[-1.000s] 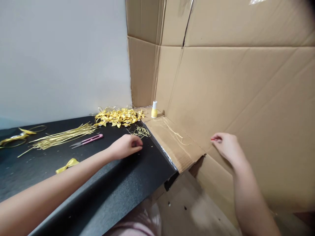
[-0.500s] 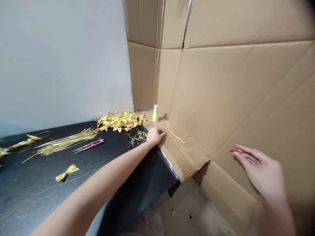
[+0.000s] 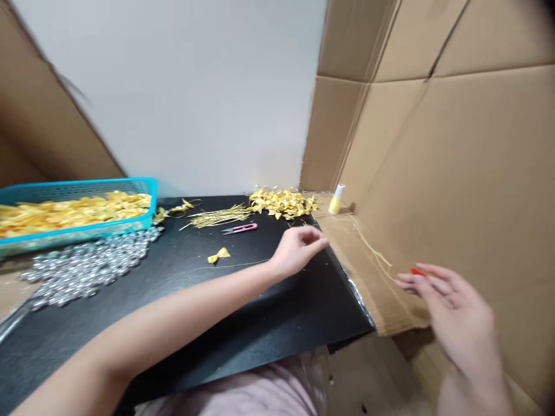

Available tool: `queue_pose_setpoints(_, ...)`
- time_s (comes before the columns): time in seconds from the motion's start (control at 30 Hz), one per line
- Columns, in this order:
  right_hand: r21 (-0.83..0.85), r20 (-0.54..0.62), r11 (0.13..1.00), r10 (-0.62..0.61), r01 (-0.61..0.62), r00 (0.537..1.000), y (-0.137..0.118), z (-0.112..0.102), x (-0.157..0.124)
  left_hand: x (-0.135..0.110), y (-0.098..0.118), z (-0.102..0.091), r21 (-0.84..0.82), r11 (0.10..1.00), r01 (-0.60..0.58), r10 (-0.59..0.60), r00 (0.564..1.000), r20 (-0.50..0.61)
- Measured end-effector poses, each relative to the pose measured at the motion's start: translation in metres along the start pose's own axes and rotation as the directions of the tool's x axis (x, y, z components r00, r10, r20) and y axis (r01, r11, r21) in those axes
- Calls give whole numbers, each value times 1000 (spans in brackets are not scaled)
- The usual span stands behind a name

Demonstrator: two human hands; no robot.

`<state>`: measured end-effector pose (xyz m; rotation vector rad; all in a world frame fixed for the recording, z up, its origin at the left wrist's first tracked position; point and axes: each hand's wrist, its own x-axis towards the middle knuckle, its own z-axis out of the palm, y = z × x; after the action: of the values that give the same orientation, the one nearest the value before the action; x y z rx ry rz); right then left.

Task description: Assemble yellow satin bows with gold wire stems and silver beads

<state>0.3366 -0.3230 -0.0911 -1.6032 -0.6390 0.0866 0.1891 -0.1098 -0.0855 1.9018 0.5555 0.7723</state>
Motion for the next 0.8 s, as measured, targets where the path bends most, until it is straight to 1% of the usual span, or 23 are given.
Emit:
queue_pose_setpoints(0.03, 31, 102, 999, 13, -16, 995, -8, 24, -8, -24, 5, -18, -73, 996, 58, -58, 998, 6)
queue_pose_setpoints(0.07, 86, 196, 996, -2, -15, 981, -18, 49, -19, -48, 9, -36, -112, 985, 132, -135, 990, -27)
queue_pose_setpoints(0.1, 153, 311, 988, -30, -18, 950, -28, 74, -30, -69, 13, -52, -145, 970, 194, -206, 976, -72)
queue_pose_setpoints(0.17, 314, 475, 949, -133, -26, 870, -48, 124, -54, -106, 17, -78, -171, 951, 259, -286, 944, -161)
queue_pose_setpoints(0.23, 456, 551, 887, -221, -69, 804, -62, 168, -73, -130, 16, -97, -170, 957, 234, -276, 917, -288)
queue_pose_setpoints(0.3, 522, 604, 835, -220, -172, 766, -67, 200, -86, -144, 10, -108, -166, 963, 214, -264, 880, -394)
queue_pose_setpoints(0.33, 536, 619, 813, -196, -227, 761, -67, 211, -90, -149, 5, -113, -172, 962, 212, -267, 864, -426)
queue_pose_setpoints(0.37, 543, 622, 797, -170, -265, 764, -65, 219, -93, -152, 0, -116, -182, 960, 213, -274, 852, -446)
queue_pose_setpoints(0.43, 543, 629, 785, -144, -299, 764, -61, 226, -96, -157, -10, -119, -196, 959, 204, -274, 843, -463)
queue_pose_setpoints(0.57, 531, 612, 813, -173, -240, 772, -58, 220, -101, -163, -20, -117, -119, 977, 178, -213, 849, -483)
queue_pose_setpoints(0.67, 517, 585, 834, -181, -192, 791, -61, 215, -104, -165, -20, -114, -71, 982, 176, -188, 855, -484)
queue_pose_setpoints(0.8, 481, 576, 863, -180, -153, 797, -63, 212, -104, -165, -18, -113, -65, 983, 174, -184, 862, -472)
